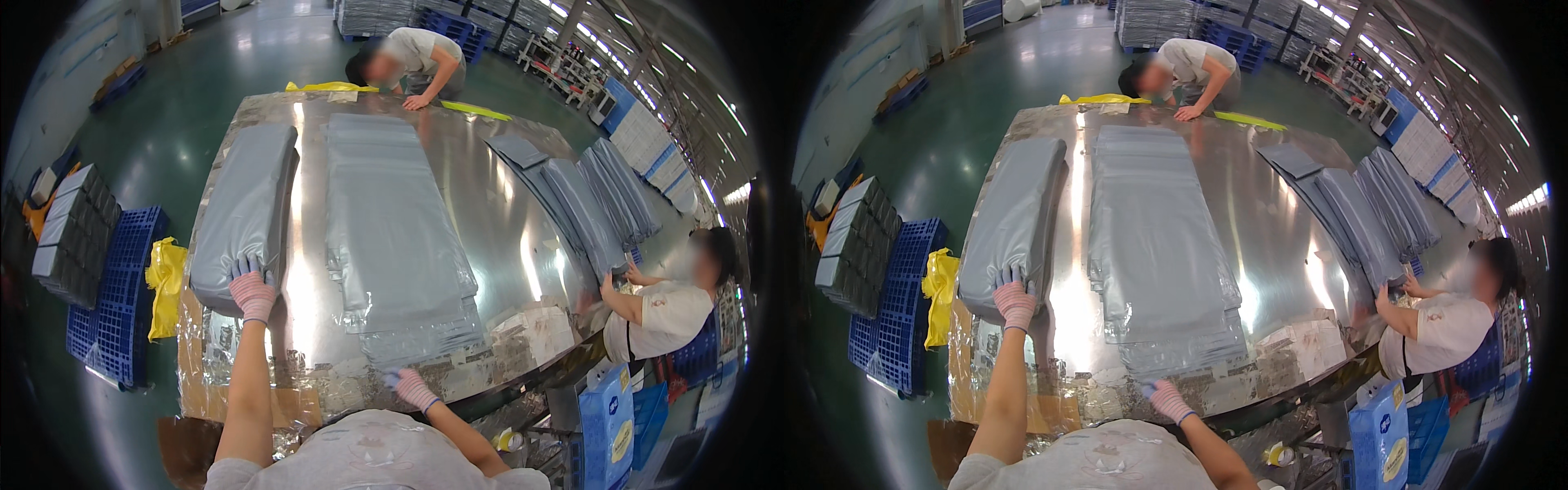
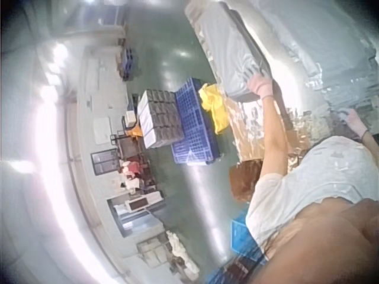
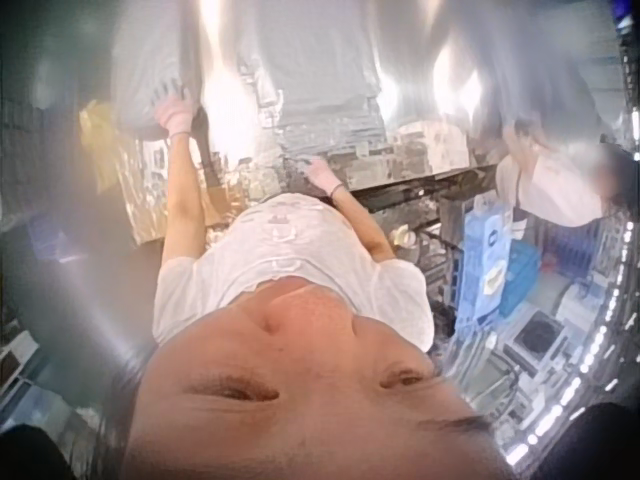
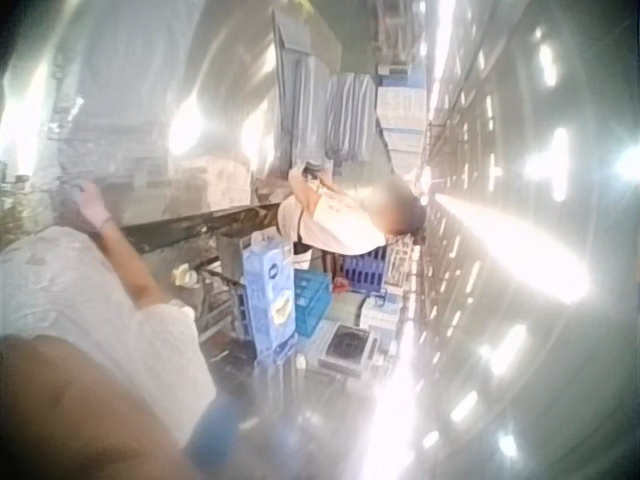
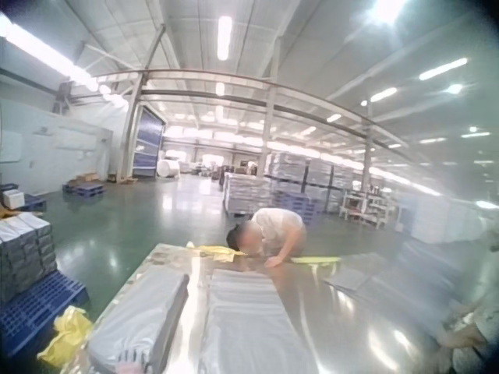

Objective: The person places tissue packs into gray plastic shipping bags on a metal table, smooths the bags, and stacks the completed packages on the workspace.

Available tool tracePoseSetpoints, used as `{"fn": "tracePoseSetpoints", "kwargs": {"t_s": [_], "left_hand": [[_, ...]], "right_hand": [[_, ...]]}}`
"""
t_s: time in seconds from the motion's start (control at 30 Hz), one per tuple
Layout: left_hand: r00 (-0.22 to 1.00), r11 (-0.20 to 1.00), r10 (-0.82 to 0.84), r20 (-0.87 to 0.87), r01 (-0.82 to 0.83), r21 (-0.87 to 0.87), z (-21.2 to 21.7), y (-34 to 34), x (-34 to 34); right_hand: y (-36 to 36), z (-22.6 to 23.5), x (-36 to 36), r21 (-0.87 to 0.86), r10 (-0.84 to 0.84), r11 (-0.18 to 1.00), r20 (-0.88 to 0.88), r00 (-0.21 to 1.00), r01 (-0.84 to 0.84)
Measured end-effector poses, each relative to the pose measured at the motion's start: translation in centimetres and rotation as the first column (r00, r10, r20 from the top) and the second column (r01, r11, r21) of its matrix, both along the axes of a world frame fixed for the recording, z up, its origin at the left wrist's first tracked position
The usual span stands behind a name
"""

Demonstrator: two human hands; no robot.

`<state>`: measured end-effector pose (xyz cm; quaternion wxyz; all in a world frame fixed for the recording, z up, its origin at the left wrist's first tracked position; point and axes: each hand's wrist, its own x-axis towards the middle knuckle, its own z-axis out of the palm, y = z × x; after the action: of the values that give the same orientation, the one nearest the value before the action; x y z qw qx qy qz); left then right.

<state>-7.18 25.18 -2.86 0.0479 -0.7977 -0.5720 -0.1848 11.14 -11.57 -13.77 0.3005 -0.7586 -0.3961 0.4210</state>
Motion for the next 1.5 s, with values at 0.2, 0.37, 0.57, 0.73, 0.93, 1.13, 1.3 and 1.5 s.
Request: {"fn": "tracePoseSetpoints", "kwargs": {"t_s": [0.2,0.37,0.57,0.73,0.93,1.13,1.3,1.5], "left_hand": [[1.0,1.0,0.008,-0.028,-0.008,-0.013,0.2,-0.4,-0.2],[0.998,0.999,0.029,-0.048,-0.031,-0.033,0.3,-0.7,-0.1],[0.999,1.0,0.016,-0.031,-0.016,0.024,-0.7,-0.3,-0.1],[0.996,0.998,0.03,-0.079,-0.034,-0.045,-0.4,-0.2,-0.1],[0.978,0.989,0.057,-0.2,-0.082,-0.119,1.2,-2.5,3.1],[0.873,0.884,-0.468,-0.137,0.462,-0.076,-2.3,-12.5,15.4],[0.816,0.792,-0.572,-0.084,0.523,-0.314,-3.5,-13.5,22.1],[0.847,0.829,-0.522,-0.101,0.475,-0.296,-4.8,-10.2,27.0]], "right_hand": [[-5.4,4.5,5.4,0.05,-0.328,0.891,0.758,0.564,0.452],[-9.6,3.4,6.0,-0.086,-0.147,0.88,0.886,0.44,0.467],[-7.2,2.2,5.2,-0.05,-0.233,0.805,0.89,0.393,0.591],[-6.9,2.1,5.4,-0.055,-0.206,0.834,0.892,0.402,0.549],[-7.0,2.2,6.1,-0.065,-0.2,0.855,0.874,0.442,0.515],[-7.0,3.3,7.2,-0.146,-0.126,0.88,0.847,0.516,0.453],[-7.6,3.5,8.1,-0.159,-0.067,0.915,0.846,0.529,0.371],[-8.8,4.3,9.6,-0.138,0.004,0.968,0.845,0.535,0.209]]}}
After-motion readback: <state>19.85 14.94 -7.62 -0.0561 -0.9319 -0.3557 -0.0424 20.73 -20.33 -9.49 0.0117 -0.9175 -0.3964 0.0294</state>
